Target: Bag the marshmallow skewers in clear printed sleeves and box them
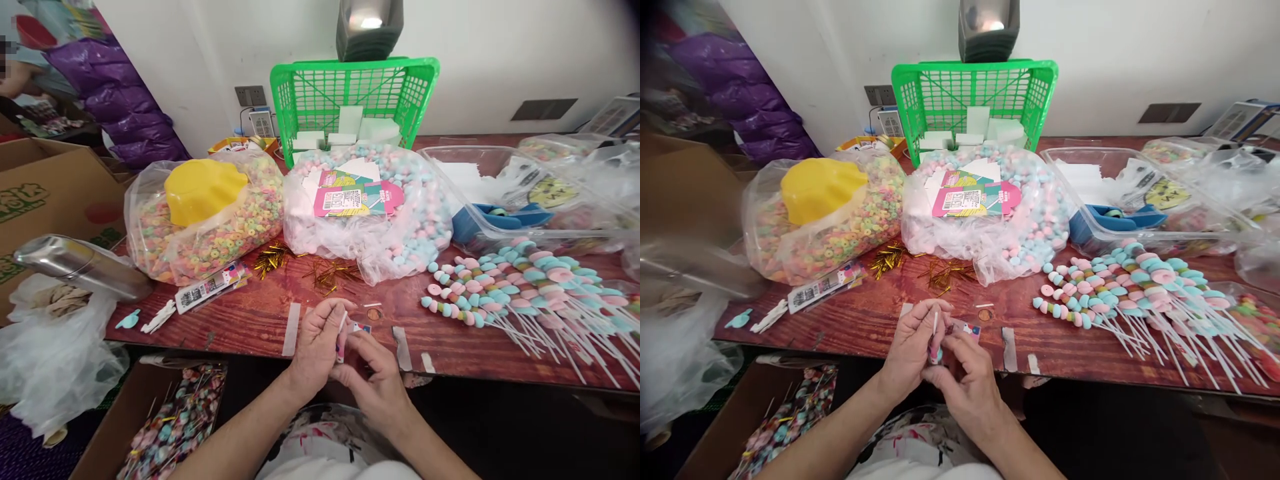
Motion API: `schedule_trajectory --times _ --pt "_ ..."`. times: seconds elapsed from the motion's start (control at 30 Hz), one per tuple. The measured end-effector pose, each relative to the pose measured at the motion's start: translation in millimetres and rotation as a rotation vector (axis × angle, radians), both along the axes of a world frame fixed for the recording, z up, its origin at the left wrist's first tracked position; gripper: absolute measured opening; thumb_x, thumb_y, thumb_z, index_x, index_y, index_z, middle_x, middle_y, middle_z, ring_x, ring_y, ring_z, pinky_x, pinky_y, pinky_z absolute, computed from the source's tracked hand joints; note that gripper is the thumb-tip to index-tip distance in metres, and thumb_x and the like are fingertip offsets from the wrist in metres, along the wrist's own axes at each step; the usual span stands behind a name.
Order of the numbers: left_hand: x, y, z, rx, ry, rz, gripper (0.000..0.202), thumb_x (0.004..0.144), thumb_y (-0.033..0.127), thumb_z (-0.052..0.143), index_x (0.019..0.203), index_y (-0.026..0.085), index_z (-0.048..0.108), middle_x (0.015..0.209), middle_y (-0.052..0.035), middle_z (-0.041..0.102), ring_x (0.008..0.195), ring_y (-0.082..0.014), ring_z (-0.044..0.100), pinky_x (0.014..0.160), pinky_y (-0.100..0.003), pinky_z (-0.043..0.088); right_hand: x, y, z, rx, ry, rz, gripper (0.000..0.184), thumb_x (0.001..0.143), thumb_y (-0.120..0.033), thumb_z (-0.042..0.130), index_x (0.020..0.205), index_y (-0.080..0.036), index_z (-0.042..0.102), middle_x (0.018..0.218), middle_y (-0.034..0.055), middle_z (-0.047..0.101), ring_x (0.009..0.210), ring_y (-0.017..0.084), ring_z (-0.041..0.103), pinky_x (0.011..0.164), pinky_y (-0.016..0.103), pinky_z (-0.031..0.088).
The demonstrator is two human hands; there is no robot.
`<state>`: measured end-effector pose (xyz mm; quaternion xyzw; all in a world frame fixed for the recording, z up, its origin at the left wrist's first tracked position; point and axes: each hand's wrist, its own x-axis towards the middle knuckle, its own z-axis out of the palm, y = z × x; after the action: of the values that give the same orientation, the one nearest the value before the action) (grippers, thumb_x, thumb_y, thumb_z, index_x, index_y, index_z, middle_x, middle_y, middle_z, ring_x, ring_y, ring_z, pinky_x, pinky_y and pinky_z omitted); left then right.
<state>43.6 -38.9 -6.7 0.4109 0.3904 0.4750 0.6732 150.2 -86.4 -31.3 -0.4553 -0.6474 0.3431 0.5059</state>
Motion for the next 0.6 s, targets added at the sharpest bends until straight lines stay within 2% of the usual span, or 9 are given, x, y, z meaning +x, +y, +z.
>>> schedule_trajectory --times 0.07,0.13,0.23,0.3,0.4,0.47,0.53,0.6 --pt "2 -3 -0.5 0.009 -0.021 -0.026 0.031 0.085 0.047 0.061 0.089 0.017 0.065 0.047 0.0076 0.043 0.045 -0.0051 0.035 0.053 -0.017 0.035 -4 5 0.5 0.044 0.079 -0.033 0.005 0.082 -0.021 0.062 0.078 -0.018 0.065 0.083 0.0043 0.06 0.078 0.017 0.057 0.067 0.028 0.048" --pt "-1 -6 -2.1 0.005 -0.099 0.006 0.029 0.084 0.045 0.062 0.091 0.017 0.066 0.059 0.0041 0.053 0.056 -0.0065 0.046 0.061 -0.018 0.041 -2 9 0.5 0.06 0.145 -0.028 0.009 0.082 -0.018 0.061 0.074 -0.019 0.065 0.08 0.0034 0.059 0.075 0.016 0.057 0.065 0.027 0.048" --pt "-12 -9 -6.2 -0.025 -0.169 0.059 0.031 0.084 0.045 0.063 0.104 0.021 0.067 0.094 -0.0032 0.064 0.08 -0.0126 0.058 0.075 -0.024 0.047 6 12 -1.6 0.019 0.241 -0.037 0.009 0.083 -0.018 0.062 0.082 -0.021 0.07 0.08 0.0026 0.059 0.069 0.014 0.057 0.058 0.026 0.049" --pt "-22 -11 -9.4 -0.009 -0.073 -0.02 0.033 0.082 0.042 0.066 0.109 0.022 0.067 0.104 -0.0054 0.065 0.088 -0.0156 0.059 0.078 -0.026 0.048 11 11 -3.6 0.015 0.28 -0.105 0.012 0.083 -0.018 0.062 0.087 -0.024 0.072 0.083 0.0026 0.059 0.07 0.014 0.057 0.057 0.025 0.049" --pt "-30 -15 -12.3 0.12 0.156 -0.163 0.027 0.085 0.034 0.064 0.107 0.02 0.071 0.107 -0.0066 0.065 0.097 -0.0188 0.059 0.087 -0.029 0.046 13 10 -5.7 0.064 0.261 -0.168 0.016 0.084 -0.018 0.063 0.092 -0.026 0.073 0.083 0.0026 0.059 0.072 0.013 0.056 0.059 0.025 0.049" --pt "-29 -17 -11.9 0.239 0.259 -0.174 0.024 0.089 0.031 0.058 0.106 0.02 0.071 0.106 -0.0065 0.066 0.099 -0.0193 0.058 0.091 -0.03 0.044 11 10 -6.0 0.08 0.246 -0.163 0.017 0.085 -0.019 0.061 0.095 -0.025 0.073 0.082 0.0031 0.059 0.073 0.014 0.056 0.06 0.027 0.049" --pt "-26 -16 -10.4 0.324 0.329 -0.162 0.024 0.092 0.03 0.053 0.101 0.02 0.073 0.098 -0.006 0.066 0.093 -0.0183 0.058 0.088 -0.029 0.044 11 10 -5.6 0.019 0.291 -0.166 0.022 0.084 -0.022 0.062 0.105 -0.024 0.07 0.079 0.0025 0.058 0.069 0.013 0.054 0.059 0.026 0.048" --pt "-24 -15 -8.9 0.358 0.354 -0.168 0.024 0.092 0.03 0.052 0.095 0.02 0.074 0.093 -0.006 0.066 0.088 -0.0178 0.058 0.083 -0.028 0.045 12 10 -5.1 -0.116 0.37 -0.134 0.031 0.083 -0.026 0.064 0.114 -0.023 0.066 0.075 0.0002 0.055 0.061 0.01 0.05 0.052 0.023 0.045"
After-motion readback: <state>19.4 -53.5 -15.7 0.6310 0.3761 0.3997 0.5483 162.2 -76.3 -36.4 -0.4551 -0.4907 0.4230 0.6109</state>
